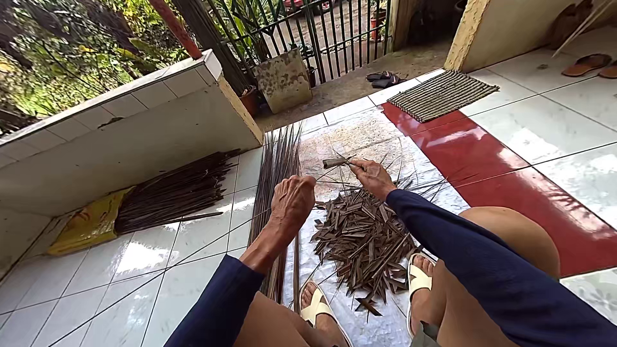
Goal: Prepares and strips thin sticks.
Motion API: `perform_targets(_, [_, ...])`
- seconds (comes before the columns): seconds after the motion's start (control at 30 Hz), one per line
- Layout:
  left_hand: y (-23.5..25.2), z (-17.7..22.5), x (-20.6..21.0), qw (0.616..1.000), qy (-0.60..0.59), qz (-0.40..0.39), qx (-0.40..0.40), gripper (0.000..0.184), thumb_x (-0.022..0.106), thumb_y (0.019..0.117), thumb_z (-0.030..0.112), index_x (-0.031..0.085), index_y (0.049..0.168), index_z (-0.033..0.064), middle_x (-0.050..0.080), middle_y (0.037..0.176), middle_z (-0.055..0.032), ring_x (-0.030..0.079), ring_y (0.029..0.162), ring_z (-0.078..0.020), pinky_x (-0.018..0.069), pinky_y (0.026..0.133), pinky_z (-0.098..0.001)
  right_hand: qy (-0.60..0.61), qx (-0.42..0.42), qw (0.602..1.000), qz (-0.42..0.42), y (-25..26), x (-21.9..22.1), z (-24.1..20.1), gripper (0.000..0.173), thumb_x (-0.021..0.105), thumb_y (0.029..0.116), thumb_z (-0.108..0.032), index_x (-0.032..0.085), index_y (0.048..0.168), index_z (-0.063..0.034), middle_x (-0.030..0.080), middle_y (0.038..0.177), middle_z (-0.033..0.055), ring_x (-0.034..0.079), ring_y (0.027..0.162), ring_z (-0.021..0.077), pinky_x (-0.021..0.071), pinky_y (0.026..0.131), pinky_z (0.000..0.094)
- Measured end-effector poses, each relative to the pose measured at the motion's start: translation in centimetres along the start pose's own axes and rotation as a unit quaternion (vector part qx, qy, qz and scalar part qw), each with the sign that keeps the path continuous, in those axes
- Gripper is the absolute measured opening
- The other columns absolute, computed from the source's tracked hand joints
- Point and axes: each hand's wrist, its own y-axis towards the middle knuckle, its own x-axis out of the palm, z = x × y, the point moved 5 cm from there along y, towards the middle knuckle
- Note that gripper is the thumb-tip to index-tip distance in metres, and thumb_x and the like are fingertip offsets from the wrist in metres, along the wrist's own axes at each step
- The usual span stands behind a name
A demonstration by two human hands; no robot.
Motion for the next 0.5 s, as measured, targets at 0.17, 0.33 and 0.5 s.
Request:
perform_targets(0.17, [-0.2,0.9,-0.3,0.999,0.041,0.024,0.027,0.020,0.056,0.1025,0.020,0.073,0.097,0.0125,0.068,0.076,-0.0107,0.069,0.074,-0.0310,0.0528,0.064,-0.0485,-0.009,0.001,1.000,0.015,-0.3,-0.2,0.1,0.038,0.046,0.1091,-0.037,0.070,0.134,-0.0210,0.074,0.109,0.0128,0.070,0.102,0.0336,0.0521,0.086,0.0614])
perform_targets(0.33, [-0.7,1.9,-0.7,0.995,0.047,0.064,0.060,0.019,0.056,0.1018,0.018,0.073,0.097,0.0117,0.066,0.072,-0.0098,0.067,0.069,-0.0297,0.0514,0.061,-0.0464,-0.027,-0.039,0.998,0.038,-1.1,-0.5,-1.2,0.040,0.042,0.1098,-0.041,0.067,0.137,-0.0262,0.074,0.111,0.0087,0.070,0.103,0.0300,0.0531,0.087,0.0602])
perform_targets(0.5, [-0.8,1.6,-0.7,0.997,0.044,0.044,0.048,0.020,0.055,0.1029,0.020,0.073,0.099,0.0138,0.067,0.073,-0.0097,0.068,0.071,-0.0303,0.0517,0.062,-0.0478,-0.066,-0.020,0.997,0.030,-1.2,-0.6,-1.3,0.038,0.043,0.1098,-0.039,0.069,0.132,-0.0230,0.074,0.110,0.0121,0.070,0.104,0.0337,0.0529,0.085,0.0616])
